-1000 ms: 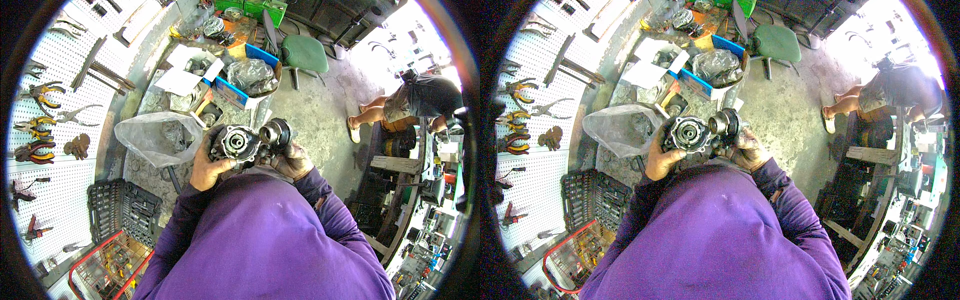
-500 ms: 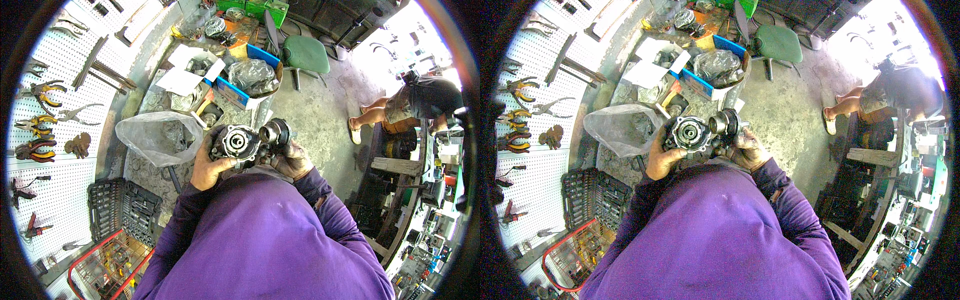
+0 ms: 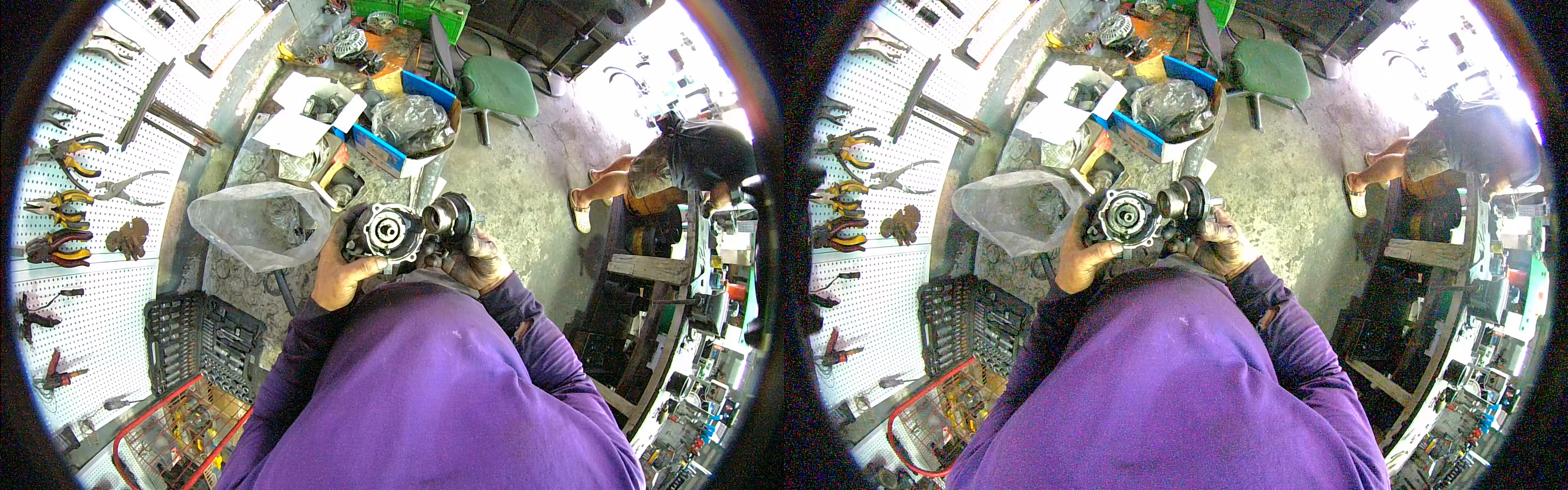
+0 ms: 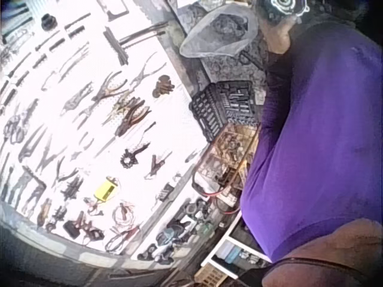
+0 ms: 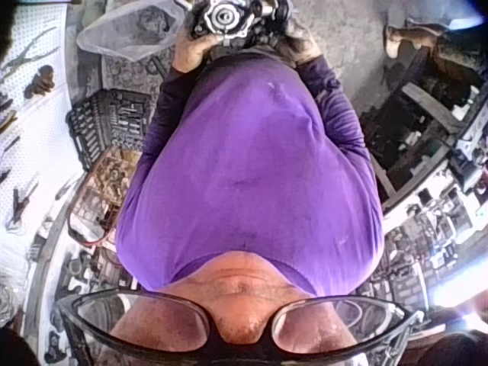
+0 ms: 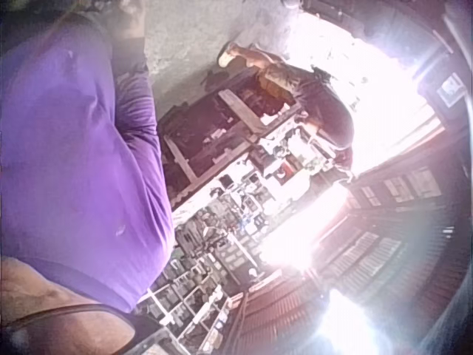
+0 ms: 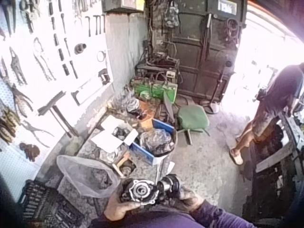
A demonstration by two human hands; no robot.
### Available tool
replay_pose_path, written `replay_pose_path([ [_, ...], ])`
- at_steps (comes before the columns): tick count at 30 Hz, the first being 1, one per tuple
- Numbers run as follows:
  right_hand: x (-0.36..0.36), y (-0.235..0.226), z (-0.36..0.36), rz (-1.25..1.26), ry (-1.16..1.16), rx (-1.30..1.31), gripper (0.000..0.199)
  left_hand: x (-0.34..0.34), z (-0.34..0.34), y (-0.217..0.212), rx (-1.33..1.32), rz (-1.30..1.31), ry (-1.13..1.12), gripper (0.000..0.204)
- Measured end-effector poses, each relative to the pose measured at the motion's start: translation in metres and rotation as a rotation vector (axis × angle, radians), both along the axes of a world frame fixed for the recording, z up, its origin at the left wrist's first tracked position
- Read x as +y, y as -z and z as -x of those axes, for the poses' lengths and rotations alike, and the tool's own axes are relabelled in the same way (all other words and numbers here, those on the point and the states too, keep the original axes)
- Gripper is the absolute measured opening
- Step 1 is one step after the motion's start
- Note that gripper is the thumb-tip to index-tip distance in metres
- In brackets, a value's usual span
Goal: The person handles a cylindrical mechanical component, repeatedly opening and closing its internal sections to inspect the interior. They retrieve additional parts from a plastic bag and attempt to fit them into the main assembly, rotating and adjusting the pieces by hand throughout the clip.
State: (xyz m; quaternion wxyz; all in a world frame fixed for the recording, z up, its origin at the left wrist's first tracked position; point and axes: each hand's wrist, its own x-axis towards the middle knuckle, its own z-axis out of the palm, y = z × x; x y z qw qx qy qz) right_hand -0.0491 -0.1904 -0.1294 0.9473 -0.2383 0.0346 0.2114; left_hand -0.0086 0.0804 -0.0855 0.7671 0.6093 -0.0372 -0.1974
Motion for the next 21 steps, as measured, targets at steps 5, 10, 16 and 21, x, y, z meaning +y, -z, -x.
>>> replay_pose_path([
  [5,0.0009,-0.0028,-0.0006,-0.001,-0.007,-0.004,0.080,0.0008,0.0008,0.0002,-0.023,-0.027,-0.007,0.091],
  [10,0.0014,-0.0055,0.0004,-0.012,-0.013,0.021,0.085,0.0003,0.0014,0.0022,0.002,-0.007,-0.009,0.094],
  [16,0.0028,-0.0048,0.0003,0.017,-0.001,0.029,0.084,0.0001,0.0032,0.0031,-0.020,-0.014,-0.025,0.089],
  [21,0.0040,-0.0072,0.0002,0.009,0.013,0.022,0.085,0.0021,0.0020,0.0040,-0.045,-0.008,-0.004,0.090],
])
